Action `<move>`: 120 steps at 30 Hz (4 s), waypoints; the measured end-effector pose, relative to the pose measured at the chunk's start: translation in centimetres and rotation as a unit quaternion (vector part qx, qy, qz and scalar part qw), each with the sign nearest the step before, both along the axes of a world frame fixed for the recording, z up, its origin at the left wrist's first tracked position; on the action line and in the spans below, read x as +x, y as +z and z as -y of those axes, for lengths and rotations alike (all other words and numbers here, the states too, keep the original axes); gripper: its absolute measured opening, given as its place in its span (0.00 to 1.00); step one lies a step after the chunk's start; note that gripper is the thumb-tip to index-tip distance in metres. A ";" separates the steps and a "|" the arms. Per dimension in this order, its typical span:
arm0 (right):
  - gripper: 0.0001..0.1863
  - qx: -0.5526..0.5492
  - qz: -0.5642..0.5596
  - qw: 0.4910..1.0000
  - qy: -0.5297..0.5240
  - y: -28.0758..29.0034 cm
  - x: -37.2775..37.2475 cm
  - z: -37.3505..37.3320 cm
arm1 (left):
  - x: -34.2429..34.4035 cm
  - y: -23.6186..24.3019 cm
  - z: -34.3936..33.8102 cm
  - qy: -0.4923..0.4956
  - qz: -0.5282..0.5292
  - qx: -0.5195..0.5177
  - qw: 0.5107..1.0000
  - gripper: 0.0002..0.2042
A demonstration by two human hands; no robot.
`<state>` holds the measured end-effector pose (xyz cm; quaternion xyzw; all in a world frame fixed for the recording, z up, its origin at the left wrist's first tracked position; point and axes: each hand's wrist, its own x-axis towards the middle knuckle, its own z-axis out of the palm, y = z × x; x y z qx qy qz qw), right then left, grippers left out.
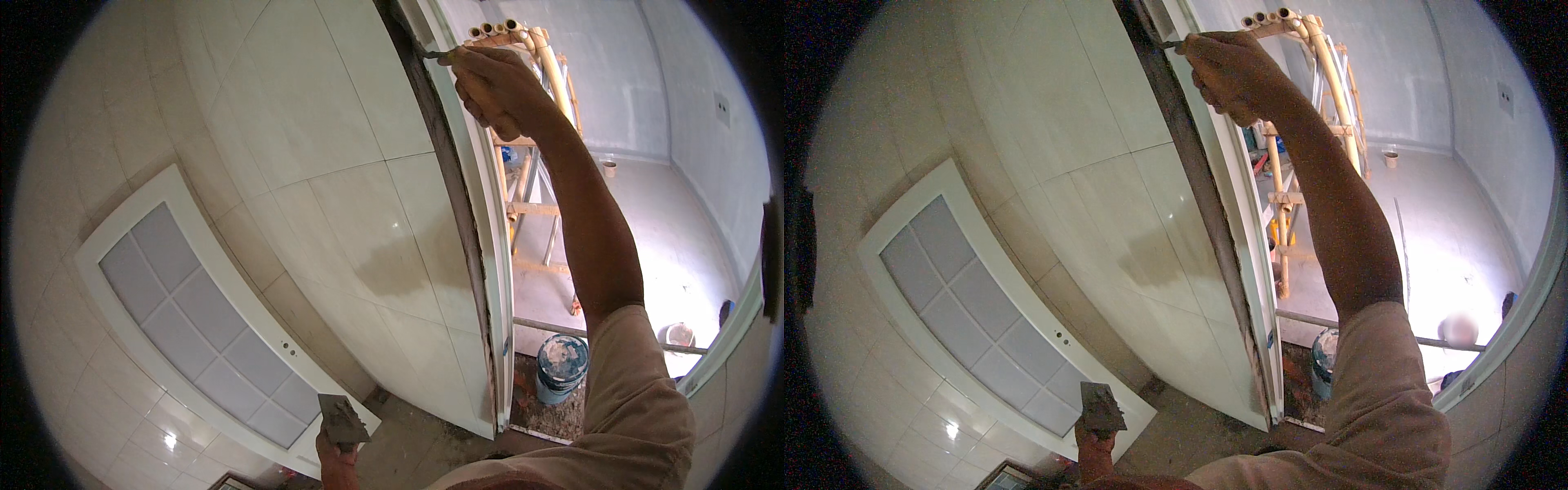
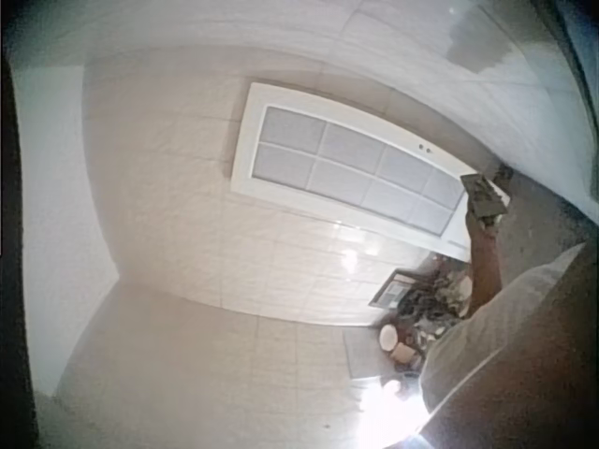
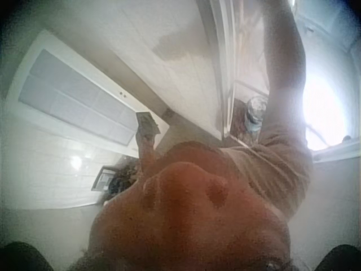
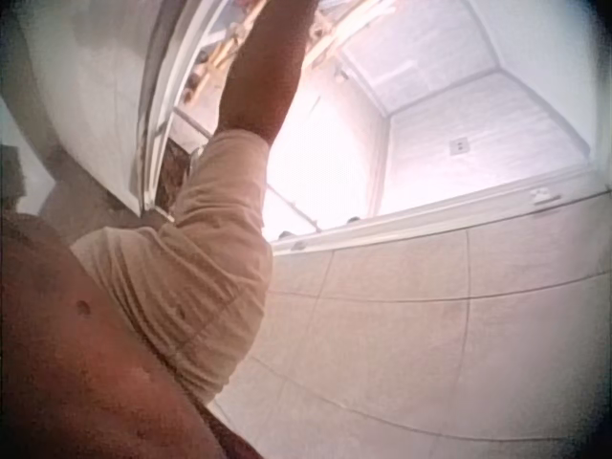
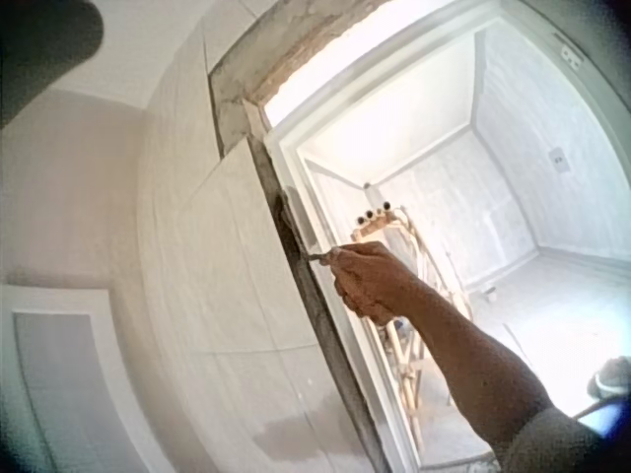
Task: The person uses a trowel and a smaller hand tool to scoop cement from a bucket and apply it to the vertical edge of a tiled wall. They repeatedly smooth the cement along the wall's edge and corner.
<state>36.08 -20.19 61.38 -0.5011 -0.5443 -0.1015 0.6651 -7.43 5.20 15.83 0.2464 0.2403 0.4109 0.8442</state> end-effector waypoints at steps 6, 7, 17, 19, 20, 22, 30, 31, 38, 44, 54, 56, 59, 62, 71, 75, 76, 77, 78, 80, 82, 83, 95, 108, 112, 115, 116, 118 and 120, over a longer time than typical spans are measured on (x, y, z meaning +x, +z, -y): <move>0.21 0.032 0.093 0.978 -0.185 -3.7 -3.9 -1.9 | -0.2 -1.4 -1.2 0.023 -0.003 0.009 1.000 0.18; 0.21 0.029 0.084 0.982 -0.164 -4.7 -4.5 -1.8 | -0.2 -1.0 -1.4 0.036 -0.018 0.014 0.999 0.18; 0.20 -0.048 0.359 0.888 -0.283 2.2 0.5 1.4 | 1.4 1.4 1.4 0.030 0.006 0.018 0.999 0.18; 0.20 -0.055 0.350 0.893 -0.279 2.9 1.2 1.5 | 0.4 -0.6 0.5 0.016 -0.003 0.060 0.998 0.18; 0.19 -0.055 0.354 0.892 -0.276 3.0 1.3 1.5 | 0.1 -1.0 0.2 0.012 0.019 0.043 0.999 0.18; 0.16 -0.050 0.334 0.913 -0.229 2.7 1.2 1.2 | -0.3 -1.5 -0.2 0.005 0.061 0.007 0.998 0.19; 0.16 -0.043 0.069 0.997 0.011 -0.9 -1.9 1.7 | -0.5 -1.2 -1.4 0.007 0.045 0.012 0.999 0.20; 0.16 -0.039 0.102 0.994 -0.007 0.1 -1.8 1.8 | -0.2 -1.2 -1.4 -0.009 0.067 0.021 0.997 0.20; 0.16 -0.034 0.154 0.976 -0.151 5.0 -0.6 -0.1 | 1.3 -0.2 -0.6 -0.028 0.081 0.034 0.996 0.19; 0.11 -0.023 0.139 0.990 -0.019 3.4 -3.6 1.7 | -0.1 0.0 -0.4 0.002 0.020 0.042 0.999 0.18; 0.26 -0.010 0.127 0.988 -0.087 13.3 0.3 0.8 | -0.5 -0.4 0.0 -0.006 0.095 0.081 0.992 0.20; 0.25 -0.011 0.031 0.999 0.028 13.9 0.0 0.3 | -0.6 -1.2 -0.3 0.012 0.086 0.078 0.993 0.21; 0.24 0.013 0.006 1.000 -0.024 12.9 -0.3 -0.4 | -2.0 -0.3 0.4 -0.077 0.069 0.229 0.968 0.20; 0.24 -0.021 0.204 0.967 -0.149 11.3 1.4 -0.7 | -1.6 0.6 1.7 0.028 -0.042 0.170 0.984 0.19; 0.23 -0.002 0.055 0.998 0.009 4.5 -1.8 1.0 | -0.2 0.1 1.5 0.051 -0.099 0.286 0.952 0.17; 0.24 0.004 0.027 0.999 0.034 4.3 -0.1 0.8 | -0.7 -1.5 -0.3 0.023 -0.073 0.181 0.981 0.18; 0.24 -0.003 0.049 0.999 0.017 4.5 0.6 0.7 | -0.4 -1.8 -0.7 0.035 -0.018 0.108 0.993 0.18; 0.24 -0.010 0.071 0.997 0.000 4.6 1.1 0.5 | -0.2 -2.1 -1.0 0.046 0.036 0.035 0.998 0.19; 0.24 -0.017 0.093 0.995 -0.016 4.6 1.6 0.5 | -0.2 -2.4 -1.2 0.045 0.022 0.053 0.997 0.19; 0.24 -0.013 0.065 0.998 0.004 4.4 0.9 0.3 | -0.6 -2.5 -1.1 0.047 -0.010 0.086 0.995 0.19; 0.24 -0.007 0.092 0.995 -0.027 3.9 0.6 -0.2 | -0.8 -1.9 -0.3 0.051 -0.010 0.080 0.995 0.19; 0.23 -0.003 0.133 0.989 -0.067 3.5 0.6 -0.6 | -0.9 -1.4 0.1 0.052 -0.009 0.076 0.996 0.19; 0.23 0.006 -0.046 0.998 0.040 -1.4 -0.2 0.3 | -1.5 -2.0 -0.6 0.072 0.000 0.033 0.997 0.19; 0.23 -0.023 -0.012 0.991 -0.134 -5.1 -5.4 -1.3 | -2.1 -2.3 -1.4 0.049 0.024 0.061 0.997 0.19; 0.21 -0.038 0.136 0.970 -0.200 -4.6 -4.7 0.5 | -1.9 -1.3 -1.5 0.013 0.023 0.071 0.997 0.17; 0.16 -0.061 0.081 0.986 -0.129 -0.6 -4.1 1.3 | -1.0 -0.2 -0.5 0.023 0.037 0.066 0.997 0.18; 0.16 -0.043 0.035 0.995 -0.086 0.4 -3.2 0.9 | -0.9 0.1 -0.2 0.036 0.045 0.070 0.996 0.18; 0.17 -0.016 0.209 0.963 -0.170 2.1 -0.1 0.9 | -0.8 -0.7 -0.7 0.043 0.035 0.056 0.997 0.18; 0.17 -0.011 0.209 0.964 -0.162 2.6 0.8 0.3 | -1.6 -1.8 -1.2 0.052 0.023 0.051 0.997 0.18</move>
